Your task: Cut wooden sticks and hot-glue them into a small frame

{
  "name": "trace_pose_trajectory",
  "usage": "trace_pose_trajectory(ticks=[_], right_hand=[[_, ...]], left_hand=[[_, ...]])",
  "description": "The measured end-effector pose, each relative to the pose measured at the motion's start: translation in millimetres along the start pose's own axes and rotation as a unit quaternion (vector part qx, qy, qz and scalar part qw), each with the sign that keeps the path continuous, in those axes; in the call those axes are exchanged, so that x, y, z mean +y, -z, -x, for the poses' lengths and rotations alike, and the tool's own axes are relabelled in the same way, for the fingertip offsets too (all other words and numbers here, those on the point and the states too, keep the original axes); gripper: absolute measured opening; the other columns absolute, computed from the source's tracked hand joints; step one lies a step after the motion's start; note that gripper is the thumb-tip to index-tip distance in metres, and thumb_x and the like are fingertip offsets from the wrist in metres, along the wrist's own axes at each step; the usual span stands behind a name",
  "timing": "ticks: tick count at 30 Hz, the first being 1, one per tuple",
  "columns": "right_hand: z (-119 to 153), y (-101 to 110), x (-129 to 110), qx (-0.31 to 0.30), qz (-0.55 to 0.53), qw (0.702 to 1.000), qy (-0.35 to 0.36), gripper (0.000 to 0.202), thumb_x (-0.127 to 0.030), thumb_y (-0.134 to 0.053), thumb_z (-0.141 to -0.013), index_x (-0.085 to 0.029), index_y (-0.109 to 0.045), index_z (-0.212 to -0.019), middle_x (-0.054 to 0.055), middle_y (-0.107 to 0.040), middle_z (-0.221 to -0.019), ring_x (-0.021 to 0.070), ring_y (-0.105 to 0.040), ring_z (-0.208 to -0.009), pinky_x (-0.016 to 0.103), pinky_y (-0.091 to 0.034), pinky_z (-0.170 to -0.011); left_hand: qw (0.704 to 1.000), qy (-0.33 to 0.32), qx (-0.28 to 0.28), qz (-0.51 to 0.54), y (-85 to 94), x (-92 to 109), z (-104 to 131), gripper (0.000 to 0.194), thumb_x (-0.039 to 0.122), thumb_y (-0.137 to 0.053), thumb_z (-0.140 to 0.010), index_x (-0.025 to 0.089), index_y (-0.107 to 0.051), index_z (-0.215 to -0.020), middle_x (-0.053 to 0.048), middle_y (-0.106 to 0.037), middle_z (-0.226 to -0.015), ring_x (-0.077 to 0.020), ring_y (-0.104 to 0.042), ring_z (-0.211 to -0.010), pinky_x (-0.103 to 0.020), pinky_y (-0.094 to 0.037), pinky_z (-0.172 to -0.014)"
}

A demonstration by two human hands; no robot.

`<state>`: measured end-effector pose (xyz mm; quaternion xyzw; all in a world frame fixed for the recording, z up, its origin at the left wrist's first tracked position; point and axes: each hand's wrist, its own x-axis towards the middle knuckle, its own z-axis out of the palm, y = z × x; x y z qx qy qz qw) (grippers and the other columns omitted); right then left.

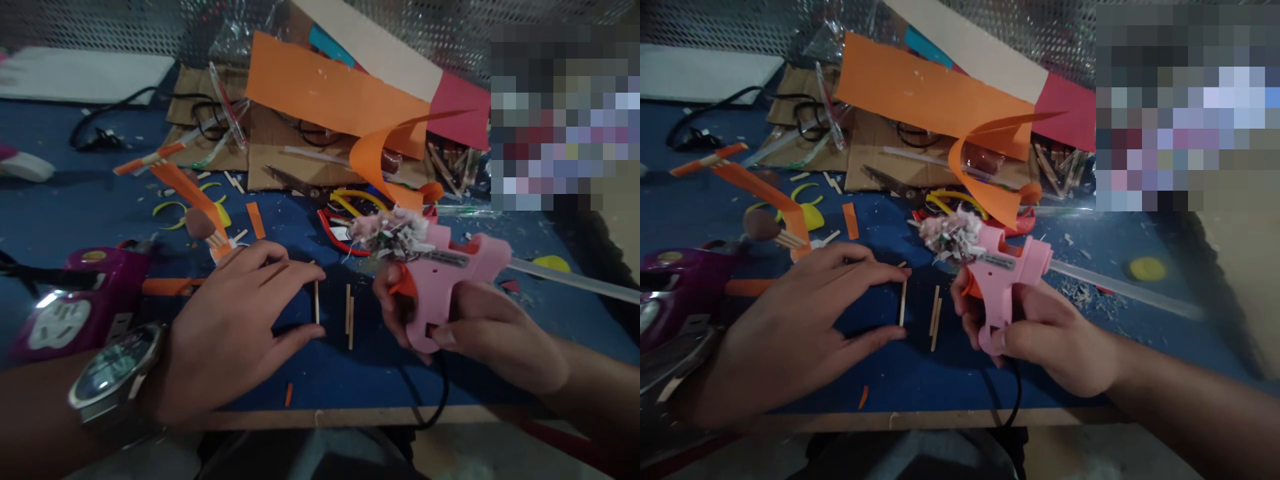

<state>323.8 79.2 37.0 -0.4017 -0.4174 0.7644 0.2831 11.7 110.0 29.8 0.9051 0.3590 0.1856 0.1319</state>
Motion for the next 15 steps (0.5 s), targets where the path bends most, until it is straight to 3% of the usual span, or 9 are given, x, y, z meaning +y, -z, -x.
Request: trace_pose_trajectory(ticks=[2, 5, 10, 15], right_hand=[[0.4, -0.4, 0.7, -0.006, -0.032, 0.999, -0.022, 0.034, -0.036, -0.084, -0.080, -0.028, -0.073, -0.111, 0.007, -0.070, -0.108, 0.0193, -0.066, -0.080, 0.024, -0.055, -0.054], [2.5, -2.0, -1.6, -0.011, -0.028, 0.999, -0.014, 0.039, -0.044, -0.087, -0.083, -0.030, -0.071, -0.115, 0.005, -0.068, -0.102, 0.0194, -0.064, -0.078, 0.024, -0.056, -0.052], [2.8, -2.0, -3.7, -0.020, 0.021, 1.000, -0.009, 0.035, -0.047, -0.084, -0.090, -0.030, -0.069, -0.117, 0.002, -0.068, -0.086, 0.0160, -0.060, -0.066, 0.023, -0.058, -0.053], [2.3, 1.1, 1.7, -0.014, -0.043, 0.999, -0.021, 0.040, -0.037, -0.085, -0.083, -0.031, -0.072, -0.120, 0.001, -0.073, -0.086, 0.0170, -0.065, -0.064, 0.025, -0.061, -0.052]], left_hand=[[1.000, 0.026, 0.005, 0.001, 0.3, 1.5, 1.2, 0.054, 0.041, -0.085, -0.098, 0.024, -0.061, -0.144, -0.012, -0.076, -0.131, -0.0397, -0.070, -0.126, -0.056, -0.059, -0.104], [0.998, 0.055, 0.017, 0.014, 0.8, 4.0, 3.3, 0.055, 0.042, -0.086, -0.097, 0.025, -0.057, -0.140, -0.012, -0.072, -0.135, -0.0400, -0.069, -0.127, -0.058, -0.058, -0.106], [0.997, 0.059, 0.018, 0.038, -0.6, 2.6, 2.8, 0.043, 0.038, -0.081, -0.101, 0.026, -0.055, -0.133, -0.009, -0.070, -0.131, -0.0355, -0.069, -0.122, -0.055, -0.058, -0.104], [0.999, 0.027, 0.026, 0.012, 0.9, 6.0, 3.5, 0.026, 0.036, -0.072, -0.106, 0.025, -0.058, -0.124, -0.007, -0.073, -0.117, -0.0315, -0.072, -0.109, -0.046, -0.061, -0.090]])
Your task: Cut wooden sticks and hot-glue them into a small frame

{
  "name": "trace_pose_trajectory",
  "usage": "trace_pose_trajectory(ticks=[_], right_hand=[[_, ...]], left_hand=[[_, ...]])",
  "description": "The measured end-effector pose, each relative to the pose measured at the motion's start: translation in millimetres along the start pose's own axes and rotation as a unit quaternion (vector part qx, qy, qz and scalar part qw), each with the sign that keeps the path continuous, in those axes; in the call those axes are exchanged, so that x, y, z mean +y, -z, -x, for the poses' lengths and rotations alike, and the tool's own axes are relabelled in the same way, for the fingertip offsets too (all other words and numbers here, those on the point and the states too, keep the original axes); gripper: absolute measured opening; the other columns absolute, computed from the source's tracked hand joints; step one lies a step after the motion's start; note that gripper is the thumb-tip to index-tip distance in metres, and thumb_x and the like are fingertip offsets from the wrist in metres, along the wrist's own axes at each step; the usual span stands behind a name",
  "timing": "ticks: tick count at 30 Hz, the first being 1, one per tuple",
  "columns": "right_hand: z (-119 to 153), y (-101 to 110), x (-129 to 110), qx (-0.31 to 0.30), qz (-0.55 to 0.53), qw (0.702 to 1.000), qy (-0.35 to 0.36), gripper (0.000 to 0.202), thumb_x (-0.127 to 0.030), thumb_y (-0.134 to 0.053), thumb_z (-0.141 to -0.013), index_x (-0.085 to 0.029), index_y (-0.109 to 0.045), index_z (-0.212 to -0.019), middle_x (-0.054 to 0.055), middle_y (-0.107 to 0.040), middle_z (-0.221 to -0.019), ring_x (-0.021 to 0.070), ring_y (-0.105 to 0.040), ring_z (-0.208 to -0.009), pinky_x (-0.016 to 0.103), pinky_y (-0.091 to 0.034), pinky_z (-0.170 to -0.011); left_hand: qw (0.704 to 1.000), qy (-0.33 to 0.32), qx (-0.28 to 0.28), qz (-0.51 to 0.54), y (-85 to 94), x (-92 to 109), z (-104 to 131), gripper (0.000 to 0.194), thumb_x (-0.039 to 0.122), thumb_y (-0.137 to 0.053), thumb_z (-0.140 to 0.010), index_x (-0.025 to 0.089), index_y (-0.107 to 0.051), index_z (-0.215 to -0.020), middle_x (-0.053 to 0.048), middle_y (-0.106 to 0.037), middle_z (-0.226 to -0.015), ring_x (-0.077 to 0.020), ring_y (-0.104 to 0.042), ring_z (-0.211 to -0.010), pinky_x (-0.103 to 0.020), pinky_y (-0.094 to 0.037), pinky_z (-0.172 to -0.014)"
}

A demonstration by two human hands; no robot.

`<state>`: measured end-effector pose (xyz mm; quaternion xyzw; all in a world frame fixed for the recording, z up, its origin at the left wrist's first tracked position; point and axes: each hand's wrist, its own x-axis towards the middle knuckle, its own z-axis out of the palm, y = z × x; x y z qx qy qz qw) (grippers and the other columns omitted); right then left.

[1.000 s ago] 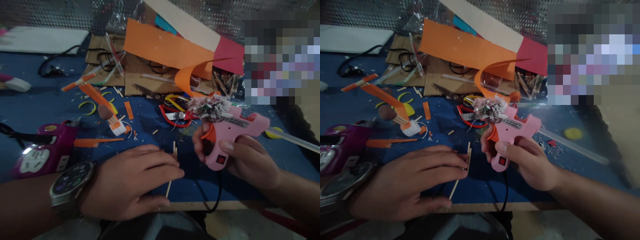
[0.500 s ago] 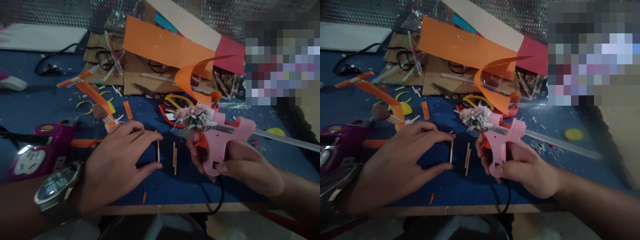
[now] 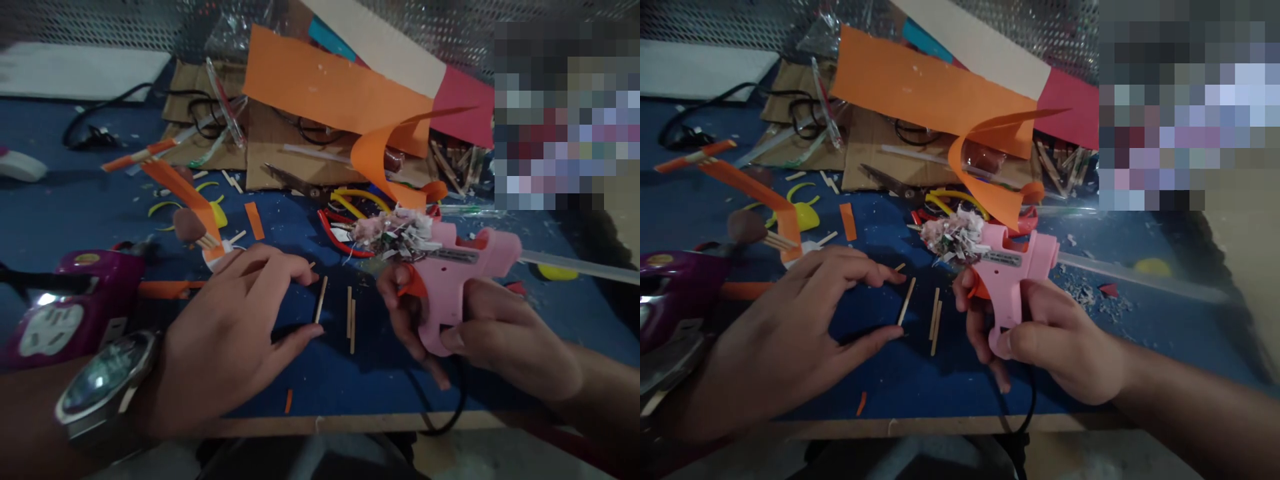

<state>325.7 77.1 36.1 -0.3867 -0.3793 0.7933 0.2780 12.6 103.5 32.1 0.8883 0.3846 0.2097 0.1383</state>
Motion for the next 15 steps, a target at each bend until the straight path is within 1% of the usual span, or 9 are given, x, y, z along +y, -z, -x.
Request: trace_pose_trajectory(ticks=[2, 3, 4, 6, 7, 9, 10, 13, 15], right_hand=[[0.9, 0.9, 1.1, 0.003, -0.017, 1.000, -0.004, 0.040, -0.032, -0.084, -0.080, -0.031, -0.073, -0.118, 0.001, -0.074, -0.086, 0.0166, -0.066, -0.063, 0.024, -0.061, -0.052], [1.4, 1.1, 1.4, 0.006, -0.021, 1.000, -0.001, 0.039, -0.030, -0.084, -0.080, -0.031, -0.074, -0.117, 0.001, -0.075, -0.086, 0.0169, -0.067, -0.064, 0.024, -0.062, -0.052], [1.8, 1.1, 1.5, 0.011, -0.023, 1.000, 0.002, 0.038, -0.029, -0.083, -0.080, -0.031, -0.074, -0.116, 0.001, -0.075, -0.086, 0.0173, -0.068, -0.065, 0.024, -0.062, -0.052], [2.1, 0.4, 1.6, 0.022, -0.024, 0.999, 0.011, 0.037, -0.028, -0.083, -0.080, -0.031, -0.074, -0.116, 0.002, -0.075, -0.087, 0.0180, -0.068, -0.067, 0.023, -0.062, -0.051], [1.8, -0.2, 1.5, 0.027, -0.021, 0.999, 0.016, 0.036, -0.029, -0.084, -0.081, -0.030, -0.074, -0.116, 0.002, -0.074, -0.087, 0.0181, -0.067, -0.068, 0.024, -0.062, -0.050], [0.4, -1.3, 1.6, 0.033, -0.012, 0.999, 0.029, 0.037, -0.032, -0.087, -0.084, -0.030, -0.074, -0.118, 0.002, -0.072, -0.086, 0.0181, -0.066, -0.068, 0.024, -0.063, -0.050], [-0.5, -1.5, 1.7, 0.035, -0.009, 0.999, 0.039, 0.038, -0.035, -0.089, -0.085, -0.030, -0.075, -0.119, 0.002, -0.071, -0.087, 0.0183, -0.065, -0.069, 0.024, -0.063, -0.050], [-2.6, 0.1, 2.8, 0.050, 0.002, 0.997, 0.058, 0.036, -0.048, -0.087, -0.093, -0.028, -0.075, -0.120, 0.004, -0.071, -0.091, 0.0190, -0.069, -0.072, 0.025, -0.064, -0.053], [-2.6, 2.5, 3.8, 0.073, 0.011, 0.996, 0.054, 0.037, -0.056, -0.083, -0.096, -0.026, -0.076, -0.117, 0.005, -0.073, -0.092, 0.0199, -0.073, -0.071, 0.028, -0.066, -0.059]], left_hand=[[0.998, -0.060, -0.009, -0.035, 3.7, 9.4, 6.1, 0.009, 0.030, -0.066, -0.111, 0.026, -0.059, -0.109, -0.001, -0.072, -0.094, -0.0246, -0.070, -0.083, -0.039, -0.055, -0.071], [0.993, -0.108, -0.028, -0.043, 5.8, 15.1, 9.9, 0.013, 0.027, -0.063, -0.113, 0.027, -0.059, -0.101, 0.003, -0.068, -0.081, -0.0208, -0.065, -0.069, -0.038, -0.047, -0.061], [0.986, -0.147, -0.051, -0.054, 7.7, 20.4, 13.7, 0.012, 0.024, -0.060, -0.114, 0.027, -0.062, -0.103, 0.004, -0.068, -0.077, -0.0202, -0.063, -0.065, -0.038, -0.045, -0.058], [0.986, -0.151, -0.016, -0.072, 9.9, 27.3, 19.2, 0.017, 0.020, -0.051, -0.114, 0.024, -0.068, -0.114, 0.001, -0.080, -0.092, -0.0213, -0.071, -0.075, -0.040, -0.051, -0.065], [0.985, -0.150, -0.007, -0.082, 10.0, 27.9, 20.2, 0.018, 0.020, -0.051, -0.114, 0.023, -0.068, -0.115, -0.001, -0.083, -0.100, -0.0219, -0.073, -0.078, -0.040, -0.053, -0.066], [0.981, -0.169, -0.016, -0.096, 8.4, 23.4, 18.9, 0.013, 0.022, -0.056, -0.114, 0.022, -0.068, -0.117, -0.003, -0.085, -0.110, -0.0223, -0.075, -0.078, -0.040, -0.056, -0.066], [0.980, -0.169, -0.019, -0.101, 6.9, 19.3, 17.2, 0.014, 0.022, -0.057, -0.114, 0.021, -0.069, -0.121, -0.004, -0.085, -0.116, -0.0235, -0.077, -0.083, -0.040, -0.058, -0.068], [0.981, -0.147, -0.015, -0.122, 2.2, 6.7, 11.9, 0.022, 0.018, -0.055, -0.114, 0.016, -0.070, -0.131, -0.011, -0.084, -0.135, -0.0277, -0.083, -0.101, -0.041, -0.063, -0.075], [0.981, -0.147, -0.018, -0.126, 0.5, 2.2, 10.2, 0.029, 0.013, -0.052, -0.112, 0.013, -0.070, -0.135, -0.013, -0.082, -0.142, -0.0282, -0.084, -0.105, -0.041, -0.064, -0.077]])
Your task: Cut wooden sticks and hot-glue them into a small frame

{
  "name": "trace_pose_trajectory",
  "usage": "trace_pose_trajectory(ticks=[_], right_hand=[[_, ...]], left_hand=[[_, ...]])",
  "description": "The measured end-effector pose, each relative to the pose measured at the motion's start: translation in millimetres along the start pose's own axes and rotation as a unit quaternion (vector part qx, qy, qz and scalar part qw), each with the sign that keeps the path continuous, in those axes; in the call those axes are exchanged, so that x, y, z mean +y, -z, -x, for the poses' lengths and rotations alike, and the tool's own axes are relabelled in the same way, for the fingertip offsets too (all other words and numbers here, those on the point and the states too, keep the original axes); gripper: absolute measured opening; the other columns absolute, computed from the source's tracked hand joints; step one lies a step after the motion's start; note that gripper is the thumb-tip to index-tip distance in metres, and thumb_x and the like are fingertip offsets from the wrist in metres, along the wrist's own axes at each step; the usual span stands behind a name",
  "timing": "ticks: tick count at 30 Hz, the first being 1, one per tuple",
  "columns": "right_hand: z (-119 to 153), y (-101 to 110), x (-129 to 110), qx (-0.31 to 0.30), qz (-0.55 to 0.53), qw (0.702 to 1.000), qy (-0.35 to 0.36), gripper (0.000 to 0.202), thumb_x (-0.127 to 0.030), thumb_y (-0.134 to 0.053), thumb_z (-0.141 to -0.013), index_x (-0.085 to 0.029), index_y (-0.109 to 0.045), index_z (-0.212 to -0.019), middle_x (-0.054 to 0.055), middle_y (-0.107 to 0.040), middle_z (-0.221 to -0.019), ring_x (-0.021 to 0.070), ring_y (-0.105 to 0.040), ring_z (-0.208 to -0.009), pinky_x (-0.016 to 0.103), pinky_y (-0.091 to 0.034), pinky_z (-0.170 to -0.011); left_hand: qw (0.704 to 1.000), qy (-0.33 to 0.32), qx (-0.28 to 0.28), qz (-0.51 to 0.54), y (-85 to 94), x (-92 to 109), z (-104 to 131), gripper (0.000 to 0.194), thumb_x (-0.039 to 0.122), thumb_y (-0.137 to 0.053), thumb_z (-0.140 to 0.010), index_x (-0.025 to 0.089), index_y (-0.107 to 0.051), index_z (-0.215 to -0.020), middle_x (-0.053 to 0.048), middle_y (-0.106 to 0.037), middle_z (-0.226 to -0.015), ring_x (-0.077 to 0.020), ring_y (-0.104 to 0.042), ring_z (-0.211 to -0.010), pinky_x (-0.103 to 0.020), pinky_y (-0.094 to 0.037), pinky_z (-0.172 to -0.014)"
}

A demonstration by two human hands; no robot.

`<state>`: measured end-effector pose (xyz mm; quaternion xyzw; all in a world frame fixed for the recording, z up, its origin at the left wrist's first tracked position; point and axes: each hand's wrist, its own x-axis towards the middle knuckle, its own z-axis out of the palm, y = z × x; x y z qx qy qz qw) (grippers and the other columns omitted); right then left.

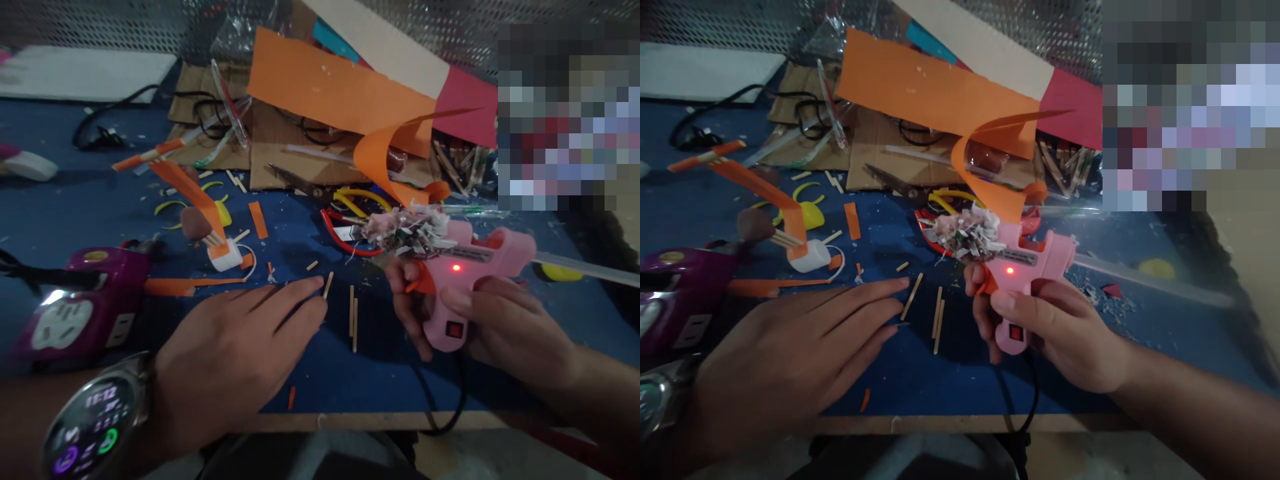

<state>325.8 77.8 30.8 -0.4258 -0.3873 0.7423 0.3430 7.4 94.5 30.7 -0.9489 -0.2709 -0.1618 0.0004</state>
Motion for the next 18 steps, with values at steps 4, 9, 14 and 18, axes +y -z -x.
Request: trace_pose_trajectory(ticks=[4, 9, 14, 18], right_hand=[[1.7, 2.6, 1.1, 0.063, 0.050, 0.997, -0.002, 0.048, -0.067, -0.086, -0.090, -0.025, -0.078, -0.110, 0.006, -0.075, -0.086, 0.0234, -0.077, -0.068, 0.033, -0.066, -0.060], [3.4, -0.7, -0.4, 0.089, 0.082, 0.993, 0.010, 0.049, -0.070, -0.086, -0.088, -0.023, -0.078, -0.099, 0.008, -0.077, -0.083, 0.0242, -0.076, -0.066, 0.035, -0.066, -0.059], [5.7, -0.7, -0.8, 0.099, 0.108, 0.989, 0.022, 0.049, -0.069, -0.086, -0.089, -0.023, -0.081, -0.104, 0.009, -0.078, -0.083, 0.0248, -0.075, -0.070, 0.036, -0.067, -0.063], [10.3, 3.1, 1.0, 0.103, 0.145, 0.984, 0.010, 0.045, -0.067, -0.086, -0.090, -0.023, -0.081, -0.101, 0.012, -0.082, -0.089, 0.0270, -0.078, -0.079, 0.036, -0.069, -0.072]], left_hand=[[0.999, -0.035, -0.023, -0.023, 1.9, 0.6, -2.6, 0.040, 0.007, -0.044, -0.109, 0.013, -0.075, -0.134, -0.013, -0.084, -0.139, -0.0265, -0.081, -0.092, -0.042, -0.061, -0.072], [0.995, -0.098, -0.013, -0.025, 6.7, 6.3, -8.8, 0.034, 0.012, -0.048, -0.112, 0.013, -0.080, -0.122, -0.012, -0.088, -0.123, -0.0259, -0.075, -0.082, -0.046, -0.059, -0.075], [0.988, -0.149, -0.005, 0.047, 4.9, 13.9, -5.0, 0.032, 0.016, -0.053, -0.112, 0.020, -0.085, -0.111, -0.006, -0.088, -0.115, -0.0222, -0.072, -0.084, -0.044, -0.062, -0.083], [0.968, -0.235, 0.019, 0.085, -0.8, 19.1, 1.1, 0.026, 0.020, -0.063, -0.107, 0.024, -0.089, -0.104, -0.006, -0.086, -0.109, -0.0217, -0.072, -0.090, -0.041, -0.064, -0.086]])
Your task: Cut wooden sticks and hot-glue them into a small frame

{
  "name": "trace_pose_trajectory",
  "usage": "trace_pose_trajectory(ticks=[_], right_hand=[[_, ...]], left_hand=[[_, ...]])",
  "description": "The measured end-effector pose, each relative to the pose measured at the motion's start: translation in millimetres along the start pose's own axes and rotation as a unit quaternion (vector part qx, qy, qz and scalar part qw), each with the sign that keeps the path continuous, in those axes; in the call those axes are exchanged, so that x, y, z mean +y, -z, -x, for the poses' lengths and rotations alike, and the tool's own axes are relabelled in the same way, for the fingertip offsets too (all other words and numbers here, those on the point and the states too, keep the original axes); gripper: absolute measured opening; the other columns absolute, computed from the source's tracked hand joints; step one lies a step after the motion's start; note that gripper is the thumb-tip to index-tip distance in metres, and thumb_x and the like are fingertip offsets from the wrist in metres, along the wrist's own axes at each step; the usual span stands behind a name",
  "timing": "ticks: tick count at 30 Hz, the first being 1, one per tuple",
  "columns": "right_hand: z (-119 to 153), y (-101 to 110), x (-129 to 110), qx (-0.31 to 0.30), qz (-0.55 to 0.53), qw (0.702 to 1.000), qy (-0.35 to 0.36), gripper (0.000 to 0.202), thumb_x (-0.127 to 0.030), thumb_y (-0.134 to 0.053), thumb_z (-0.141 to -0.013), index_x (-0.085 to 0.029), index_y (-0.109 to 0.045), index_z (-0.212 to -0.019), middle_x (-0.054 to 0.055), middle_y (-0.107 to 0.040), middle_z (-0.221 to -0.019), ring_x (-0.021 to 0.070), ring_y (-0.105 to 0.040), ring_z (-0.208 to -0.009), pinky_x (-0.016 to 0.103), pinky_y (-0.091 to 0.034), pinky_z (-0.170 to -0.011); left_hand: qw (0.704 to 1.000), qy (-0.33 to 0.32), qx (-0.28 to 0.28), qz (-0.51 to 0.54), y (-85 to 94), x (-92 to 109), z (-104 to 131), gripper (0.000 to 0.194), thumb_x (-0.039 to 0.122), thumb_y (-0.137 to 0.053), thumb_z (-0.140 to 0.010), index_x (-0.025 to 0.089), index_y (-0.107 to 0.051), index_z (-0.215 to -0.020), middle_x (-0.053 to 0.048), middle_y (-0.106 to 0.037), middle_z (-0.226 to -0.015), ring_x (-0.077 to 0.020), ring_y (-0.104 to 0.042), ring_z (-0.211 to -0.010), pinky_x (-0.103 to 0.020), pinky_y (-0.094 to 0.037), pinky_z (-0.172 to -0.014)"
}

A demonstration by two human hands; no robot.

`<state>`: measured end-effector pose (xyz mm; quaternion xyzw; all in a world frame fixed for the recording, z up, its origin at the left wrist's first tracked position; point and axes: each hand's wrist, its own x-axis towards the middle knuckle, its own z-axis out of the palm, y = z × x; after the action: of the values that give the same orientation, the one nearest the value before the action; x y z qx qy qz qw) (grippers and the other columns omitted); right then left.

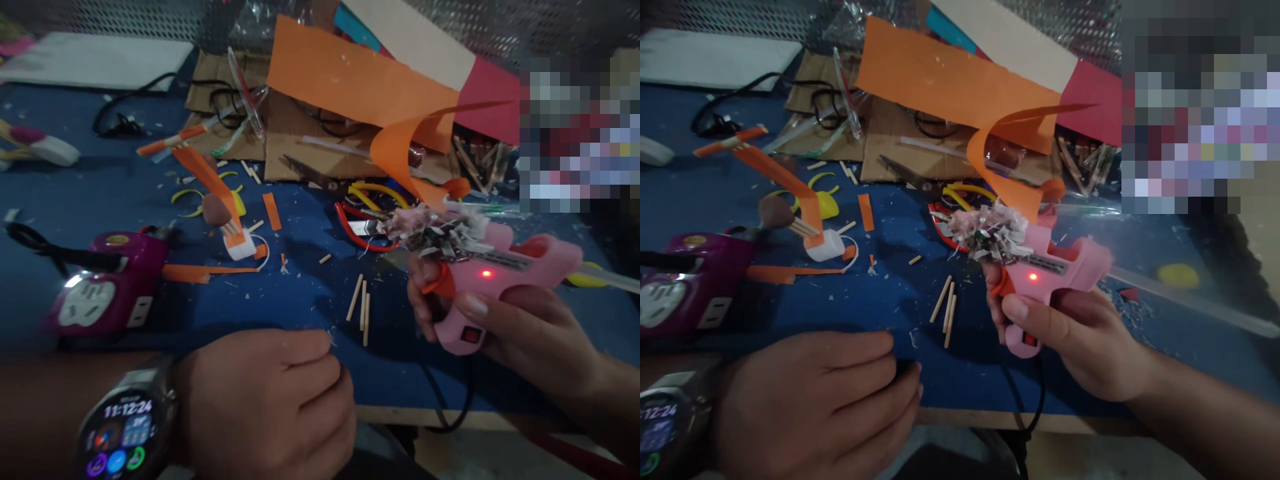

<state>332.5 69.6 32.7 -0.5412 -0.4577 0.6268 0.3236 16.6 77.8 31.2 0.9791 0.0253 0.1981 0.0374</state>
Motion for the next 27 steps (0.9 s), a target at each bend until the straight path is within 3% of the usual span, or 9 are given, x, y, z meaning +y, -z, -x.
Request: trace_pose_trajectory(ticks=[4, 9, 11, 15, 18, 21, 25, 27], right_hand=[[2.3, 1.0, -1.9, -0.029, 0.014, 0.999, 0.024, 0.041, -0.058, -0.082, -0.097, -0.026, -0.080, -0.120, 0.009, -0.080, -0.093, 0.0253, -0.076, -0.080, 0.035, -0.068, -0.073], [2.3, -1.4, -5.3, -0.037, 0.014, 0.997, 0.068, 0.049, -0.042, -0.094, -0.090, -0.042, -0.068, -0.132, 0.002, -0.077, -0.107, 0.0235, -0.076, -0.083, 0.033, -0.067, -0.068], [2.8, -0.7, -3.5, -0.052, 0.018, 0.996, 0.074, 0.051, -0.038, -0.092, -0.092, -0.048, -0.066, -0.135, 0.000, -0.076, -0.108, 0.0223, -0.076, -0.082, 0.033, -0.067, -0.069], [3.8, 0.4, -1.1, -0.070, 0.054, 0.993, 0.076, 0.054, -0.034, -0.088, -0.097, -0.050, -0.067, -0.143, 0.002, -0.078, -0.124, 0.0253, -0.083, -0.095, 0.037, -0.073, -0.085], [1.7, -6.1, -7.4, -0.071, 0.081, 0.991, 0.084, 0.037, -0.038, -0.088, -0.096, -0.044, -0.080, -0.132, 0.005, -0.081, -0.120, 0.0272, -0.084, -0.099, 0.040, -0.075, -0.095], [-0.7, -16.2, -14.7, -0.076, 0.047, 0.993, 0.077, 0.021, -0.041, -0.093, -0.089, -0.043, -0.090, -0.109, 0.006, -0.084, -0.115, 0.0263, -0.085, -0.090, 0.037, -0.077, -0.078], [6.2, -22.7, -8.8, -0.147, 0.015, 0.988, 0.042, 0.055, -0.043, -0.099, -0.078, -0.053, -0.087, -0.131, 0.007, -0.086, -0.124, 0.0292, -0.086, -0.087, 0.039, -0.077, -0.072], [16.0, -23.1, -1.6, -0.195, 0.019, 0.980, 0.039, 0.066, -0.046, -0.097, -0.079, -0.055, -0.081, -0.142, 0.006, -0.088, -0.113, 0.0314, -0.086, -0.085, 0.041, -0.076, -0.072]], left_hand=[[1.000, 0.021, 0.013, 0.011, -2.4, 2.0, 0.7, 0.028, 0.021, -0.061, -0.106, 0.024, -0.089, -0.099, -0.008, -0.084, -0.103, -0.0237, -0.071, -0.088, -0.042, -0.064, -0.087], [1.000, 0.011, -0.005, 0.017, 0.8, 0.9, 0.5, 0.022, 0.026, -0.068, -0.106, 0.027, -0.089, -0.100, -0.009, -0.085, -0.109, -0.0242, -0.074, -0.093, -0.042, -0.066, -0.091], [0.999, 0.006, 0.013, 0.029, 1.8, 0.5, 0.5, 0.018, 0.027, -0.071, -0.104, 0.030, -0.088, -0.096, -0.009, -0.085, -0.109, -0.0248, -0.074, -0.093, -0.043, -0.066, -0.089], [0.999, 0.000, 0.001, 0.039, 3.2, 0.8, -1.5, 0.016, 0.028, -0.076, -0.100, 0.030, -0.086, -0.089, -0.011, -0.085, -0.108, -0.0252, -0.074, -0.090, -0.043, -0.066, -0.086], [0.998, -0.015, -0.002, 0.062, 0.5, 1.0, -3.3, 0.017, 0.027, -0.076, -0.101, 0.031, -0.085, -0.087, -0.009, -0.085, -0.104, -0.0237, -0.073, -0.089, -0.041, -0.066, -0.087], [0.993, -0.043, 0.020, 0.106, -5.6, 1.2, -4.1, 0.024, 0.024, -0.073, -0.101, 0.036, -0.082, -0.083, -0.003, -0.085, -0.105, -0.0220, -0.074, -0.094, -0.037, -0.067, -0.094], [0.991, -0.055, 0.018, 0.118, -12.9, 3.6, -7.3, 0.020, 0.032, -0.073, -0.100, 0.041, -0.080, -0.083, 0.000, -0.085, -0.106, -0.0223, -0.078, -0.105, -0.038, -0.069, -0.100], [0.989, -0.069, 0.015, 0.134, -16.0, 4.7, -10.0, 0.015, 0.037, -0.075, -0.098, 0.041, -0.079, -0.084, -0.002, -0.084, -0.107, -0.0233, -0.079, -0.109, -0.038, -0.071, -0.097]])
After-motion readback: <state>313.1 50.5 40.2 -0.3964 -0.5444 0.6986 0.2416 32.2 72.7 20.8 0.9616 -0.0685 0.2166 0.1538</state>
